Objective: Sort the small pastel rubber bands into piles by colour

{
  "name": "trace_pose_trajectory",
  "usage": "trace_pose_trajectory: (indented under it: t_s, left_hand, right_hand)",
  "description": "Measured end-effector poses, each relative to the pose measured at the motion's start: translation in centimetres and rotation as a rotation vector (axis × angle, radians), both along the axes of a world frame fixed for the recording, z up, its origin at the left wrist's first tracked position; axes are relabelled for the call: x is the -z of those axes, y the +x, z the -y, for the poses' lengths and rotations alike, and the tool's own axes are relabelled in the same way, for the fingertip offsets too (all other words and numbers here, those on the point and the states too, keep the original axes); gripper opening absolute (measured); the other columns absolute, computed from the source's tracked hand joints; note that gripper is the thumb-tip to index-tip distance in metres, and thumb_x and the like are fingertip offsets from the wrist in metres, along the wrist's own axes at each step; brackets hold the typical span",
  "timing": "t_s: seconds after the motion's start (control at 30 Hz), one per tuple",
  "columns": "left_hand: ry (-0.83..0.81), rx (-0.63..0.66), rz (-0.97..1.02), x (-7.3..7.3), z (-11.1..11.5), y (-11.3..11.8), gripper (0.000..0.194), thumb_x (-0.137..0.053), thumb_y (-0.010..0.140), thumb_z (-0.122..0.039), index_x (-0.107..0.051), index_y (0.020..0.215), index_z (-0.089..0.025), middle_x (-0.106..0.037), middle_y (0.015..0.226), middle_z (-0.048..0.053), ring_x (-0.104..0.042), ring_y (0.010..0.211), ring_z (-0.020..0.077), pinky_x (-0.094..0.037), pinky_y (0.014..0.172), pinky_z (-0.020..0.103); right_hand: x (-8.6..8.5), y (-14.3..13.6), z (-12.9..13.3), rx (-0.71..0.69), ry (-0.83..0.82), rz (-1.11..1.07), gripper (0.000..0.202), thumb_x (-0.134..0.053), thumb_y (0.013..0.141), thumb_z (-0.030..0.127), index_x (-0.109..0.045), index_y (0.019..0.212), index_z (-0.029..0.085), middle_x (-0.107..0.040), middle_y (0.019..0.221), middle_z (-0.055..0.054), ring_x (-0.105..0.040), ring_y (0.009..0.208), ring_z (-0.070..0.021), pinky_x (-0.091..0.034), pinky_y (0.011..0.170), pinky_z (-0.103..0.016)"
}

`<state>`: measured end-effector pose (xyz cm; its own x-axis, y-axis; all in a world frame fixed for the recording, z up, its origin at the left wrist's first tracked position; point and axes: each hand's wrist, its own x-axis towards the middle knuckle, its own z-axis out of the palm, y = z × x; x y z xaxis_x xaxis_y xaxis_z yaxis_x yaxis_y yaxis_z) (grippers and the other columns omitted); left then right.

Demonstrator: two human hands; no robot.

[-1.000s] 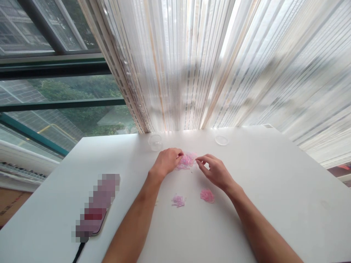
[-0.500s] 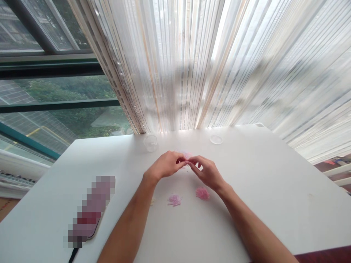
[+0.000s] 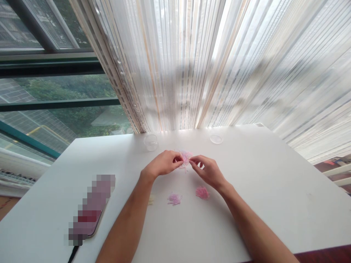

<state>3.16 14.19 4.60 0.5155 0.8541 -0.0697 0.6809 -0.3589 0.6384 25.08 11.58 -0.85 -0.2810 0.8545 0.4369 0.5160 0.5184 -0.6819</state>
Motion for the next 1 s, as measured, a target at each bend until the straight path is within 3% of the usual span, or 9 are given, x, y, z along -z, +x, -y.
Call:
trace_pose_trajectory:
  t_s: [0.27, 0.6, 1.0]
  left_hand:
    - [0.031, -0.077, -0.051, 0.14, -0.32, -0.50, 0.024, -0.061, 0.091, -0.028, -0.081, 0.098, -0.019, -0.082, 0.092, 0.007, -0.073, 0.082, 0.0224, -0.053, 0.072, 0.028]
    - [-0.033, 0.016, -0.085, 0.04, -0.11, -0.06, 0.019, -0.063, 0.090, -0.025, -0.078, 0.082, -0.018, -0.080, 0.081, 0.003, -0.070, 0.073, 0.0199, -0.048, 0.066, 0.027]
    - [-0.121, 0.041, -0.159, 0.57, -0.02, 0.19, 0.017, -0.063, 0.089, -0.023, -0.080, 0.093, -0.020, -0.080, 0.087, 0.005, -0.071, 0.080, 0.0226, -0.052, 0.075, 0.029]
  right_hand:
    - [0.20, 0.15, -0.13, -0.006, -0.042, 0.019, 0.015, -0.061, 0.097, 0.025, -0.074, 0.091, 0.023, -0.077, 0.084, -0.003, -0.069, 0.070, -0.0167, -0.057, 0.066, -0.029]
    - [0.18, 0.10, 0.05, -0.089, -0.109, 0.104, 0.016, -0.062, 0.096, 0.024, -0.075, 0.086, 0.023, -0.076, 0.081, -0.001, -0.067, 0.067, -0.0154, -0.055, 0.067, -0.028]
    - [0.25, 0.17, 0.03, -0.092, -0.178, 0.197, 0.020, -0.060, 0.099, 0.023, -0.077, 0.088, 0.022, -0.077, 0.082, -0.002, -0.064, 0.066, -0.0151, -0.048, 0.065, -0.027]
